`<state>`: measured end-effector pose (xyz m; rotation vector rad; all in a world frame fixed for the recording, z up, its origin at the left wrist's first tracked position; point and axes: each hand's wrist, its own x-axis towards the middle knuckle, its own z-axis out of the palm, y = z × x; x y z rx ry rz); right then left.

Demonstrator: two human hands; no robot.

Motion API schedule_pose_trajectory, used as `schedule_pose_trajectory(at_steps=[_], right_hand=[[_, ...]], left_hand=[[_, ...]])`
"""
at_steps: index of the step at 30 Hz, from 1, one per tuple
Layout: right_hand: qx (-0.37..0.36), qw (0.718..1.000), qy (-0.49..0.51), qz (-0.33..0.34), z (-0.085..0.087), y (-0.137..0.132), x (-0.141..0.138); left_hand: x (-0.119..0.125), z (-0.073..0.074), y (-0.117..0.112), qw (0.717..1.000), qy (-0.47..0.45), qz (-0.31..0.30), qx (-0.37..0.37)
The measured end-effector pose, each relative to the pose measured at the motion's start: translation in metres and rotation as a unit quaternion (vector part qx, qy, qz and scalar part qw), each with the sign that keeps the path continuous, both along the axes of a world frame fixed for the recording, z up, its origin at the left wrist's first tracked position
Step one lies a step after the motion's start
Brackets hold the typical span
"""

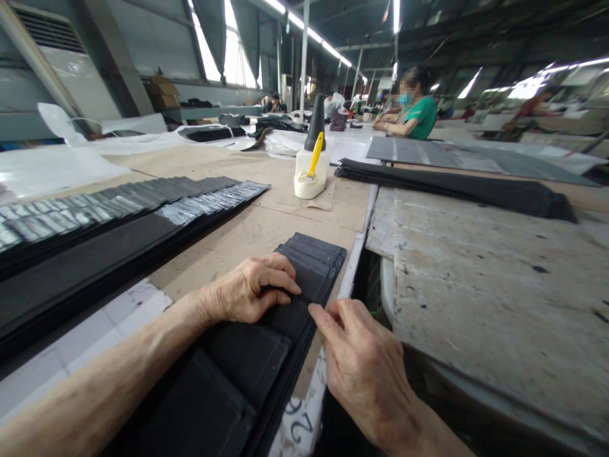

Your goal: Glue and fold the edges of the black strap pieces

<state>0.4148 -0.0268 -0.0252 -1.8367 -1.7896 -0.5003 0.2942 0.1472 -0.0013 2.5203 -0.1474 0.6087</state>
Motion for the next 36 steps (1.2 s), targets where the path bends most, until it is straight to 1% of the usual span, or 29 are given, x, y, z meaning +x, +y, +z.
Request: schedule_pose_trajectory(at_steps=[3,7,11,14,17,21,26,30,36], right_hand=[[0.012,1.0,-0.011,0.008,0.0,0.001,0.0],[0.02,0.999,-0.011,0.045,0.005,0.004,0.002],[-0.001,0.995,-0.016,0.095,0.011,0.01,0.004],[-0.017,0.994,-0.003,0.112,0.015,0.014,0.003],[-0.035,0.994,0.014,0.1,0.016,0.018,0.0],[-0.06,0.996,0.009,0.072,0.015,0.022,-0.006],[-0.053,0.996,0.0,0.077,0.009,0.023,-0.01],[-0.046,0.995,-0.002,0.092,0.007,0.024,-0.009],[-0.064,0.993,-0.025,0.093,0.009,0.028,-0.004]], left_hand=[[-0.003,0.0,0.004,1.0,0.002,0.02,-0.015],[-0.004,0.0,0.006,1.0,0.007,0.02,0.008],[-0.004,-0.001,0.006,0.999,0.018,0.015,0.03],[-0.004,-0.002,0.006,0.999,0.02,0.011,0.027],[-0.004,-0.003,0.007,1.0,0.02,0.002,0.019],[-0.003,-0.004,0.008,1.0,0.014,-0.002,0.017],[-0.004,-0.002,0.014,1.0,-0.001,-0.014,0.012],[-0.008,-0.003,0.02,1.0,-0.011,0.012,-0.011],[-0.01,-0.007,0.022,1.0,-0.002,0.017,0.006]])
